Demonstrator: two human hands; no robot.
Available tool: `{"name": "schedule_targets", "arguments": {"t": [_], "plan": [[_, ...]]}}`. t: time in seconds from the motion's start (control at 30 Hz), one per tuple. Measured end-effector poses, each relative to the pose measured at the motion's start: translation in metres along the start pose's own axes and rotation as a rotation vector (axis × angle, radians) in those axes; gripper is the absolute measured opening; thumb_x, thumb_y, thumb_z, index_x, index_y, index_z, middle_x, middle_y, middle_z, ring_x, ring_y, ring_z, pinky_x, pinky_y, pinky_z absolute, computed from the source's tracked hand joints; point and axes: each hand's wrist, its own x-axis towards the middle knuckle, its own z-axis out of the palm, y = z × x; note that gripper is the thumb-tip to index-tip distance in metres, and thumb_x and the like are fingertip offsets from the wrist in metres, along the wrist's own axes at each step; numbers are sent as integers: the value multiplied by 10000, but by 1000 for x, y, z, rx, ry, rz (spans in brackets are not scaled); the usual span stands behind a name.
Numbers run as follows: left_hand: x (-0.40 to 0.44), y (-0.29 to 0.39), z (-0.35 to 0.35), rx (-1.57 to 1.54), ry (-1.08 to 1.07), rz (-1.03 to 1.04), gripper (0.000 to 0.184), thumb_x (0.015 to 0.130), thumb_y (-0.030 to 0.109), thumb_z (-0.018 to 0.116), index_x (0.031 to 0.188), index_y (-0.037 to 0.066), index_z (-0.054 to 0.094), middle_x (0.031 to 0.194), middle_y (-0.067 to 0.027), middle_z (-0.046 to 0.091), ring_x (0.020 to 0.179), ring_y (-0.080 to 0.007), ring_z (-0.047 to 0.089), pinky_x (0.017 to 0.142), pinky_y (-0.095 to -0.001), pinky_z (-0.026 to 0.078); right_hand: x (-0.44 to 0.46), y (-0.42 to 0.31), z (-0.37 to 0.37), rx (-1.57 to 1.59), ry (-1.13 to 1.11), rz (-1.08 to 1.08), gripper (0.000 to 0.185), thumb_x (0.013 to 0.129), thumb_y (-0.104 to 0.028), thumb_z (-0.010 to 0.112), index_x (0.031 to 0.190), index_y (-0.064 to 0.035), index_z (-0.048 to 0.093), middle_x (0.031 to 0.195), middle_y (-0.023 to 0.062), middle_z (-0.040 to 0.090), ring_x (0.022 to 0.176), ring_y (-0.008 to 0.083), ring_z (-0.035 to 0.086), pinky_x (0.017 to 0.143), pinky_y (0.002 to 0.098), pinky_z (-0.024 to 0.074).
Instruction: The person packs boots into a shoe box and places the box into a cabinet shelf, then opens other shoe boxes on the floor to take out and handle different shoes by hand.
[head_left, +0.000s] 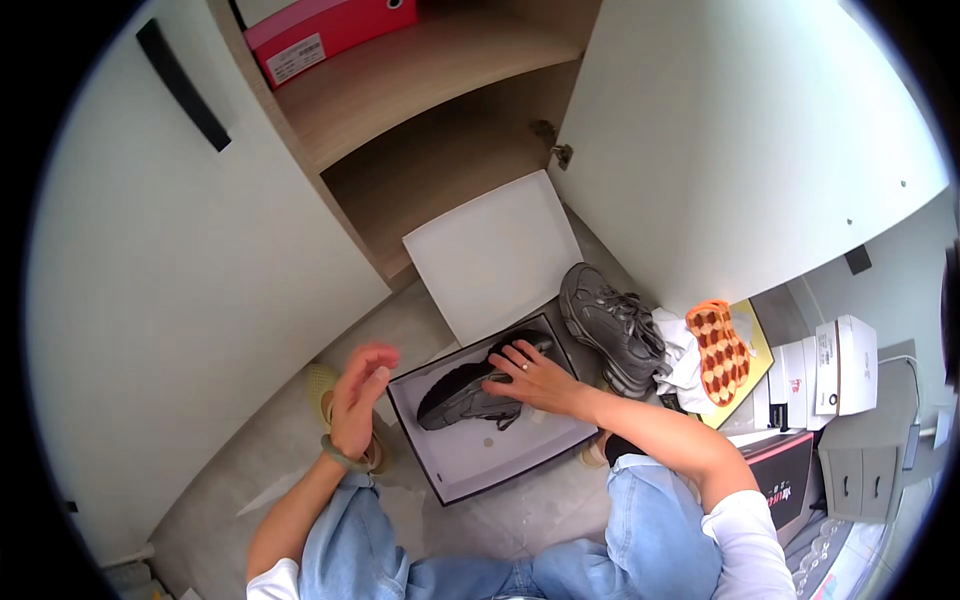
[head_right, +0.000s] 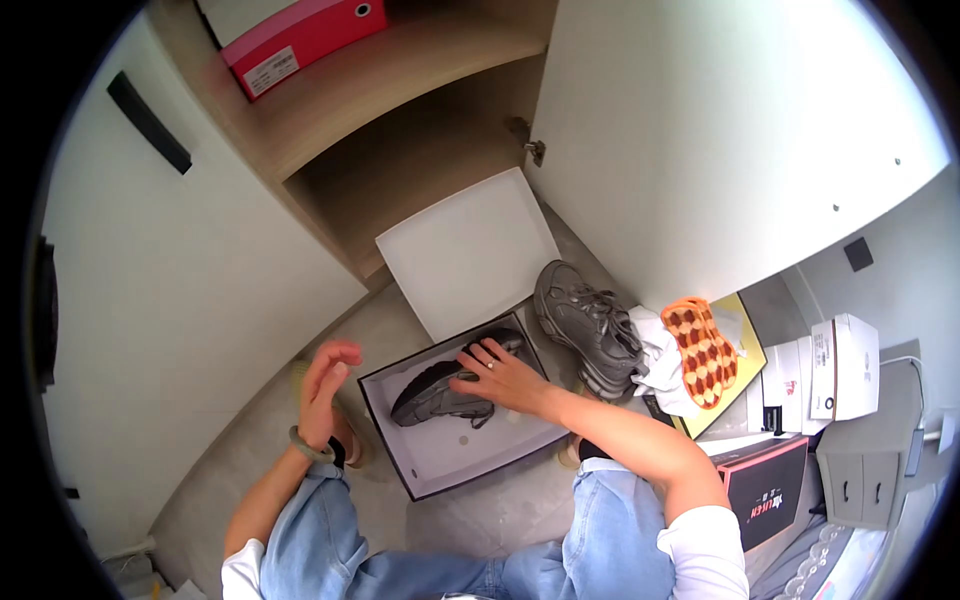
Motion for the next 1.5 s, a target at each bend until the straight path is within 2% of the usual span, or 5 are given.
{"name": "schedule_targets", "arguments": {"t": [0.3, 0.77, 1.2, 1.4, 1.5], "plan": [[-4, 0, -1, -17, -28, -31, 169, 957, 104, 509, 1050, 1, 605, 1142, -63, 528, 1040, -150, 523, 945, -287, 399, -4, -3, -48, 166, -113, 112, 636, 703, -261, 775, 1272, -170, 507, 1358, 140, 432, 1307, 337, 378, 1116, 511, 270], [-2, -2, 5, -23, -30, -54, 166, 962, 105, 515, 1024, -6, 622, 1104, -64, 519, 1012, -145, 527, 900, -281, 424, -96, 23, -47, -127, -170, 1103, 265, 759, -207, 717, 920, -32, 599, 869, 144, 653, 865, 313, 638, 800, 388, 458], [-1, -5, 13, 138, -118, 76, 125, 927, 109, 579, 1008, 33, 634, 1054, -70, 542, 923, -160, 540, 788, -278, 445, -97, 20, -97, 1343, 1185, 1299, 87, 748, -91, 532, 811, -51, 486, 804, 10, 482, 747, 180, 500, 771, 331, 434], [-1, 9, 14, 236, -237, 141, 168, 929, 135, 597, 1059, 41, 648, 1083, -79, 558, 886, -167, 559, 745, -279, 455, -75, -2, -93, 2830, 782, 741, 437, 838, -222, 425, 1161, -9, 627, 1274, 161, 595, 1159, 317, 568, 995, 455, 466], [-1, 7, 18, 214, -400, 30, 245, 942, 171, 596, 1152, 54, 641, 1175, -109, 569, 943, -181, 579, 775, -285, 472, -68, -11, -83, 2763, 798, 758, 485, 886, -370, 470, 1171, -7, 620, 1241, 145, 615, 1137, 309, 577, 971, 453, 478]]}}
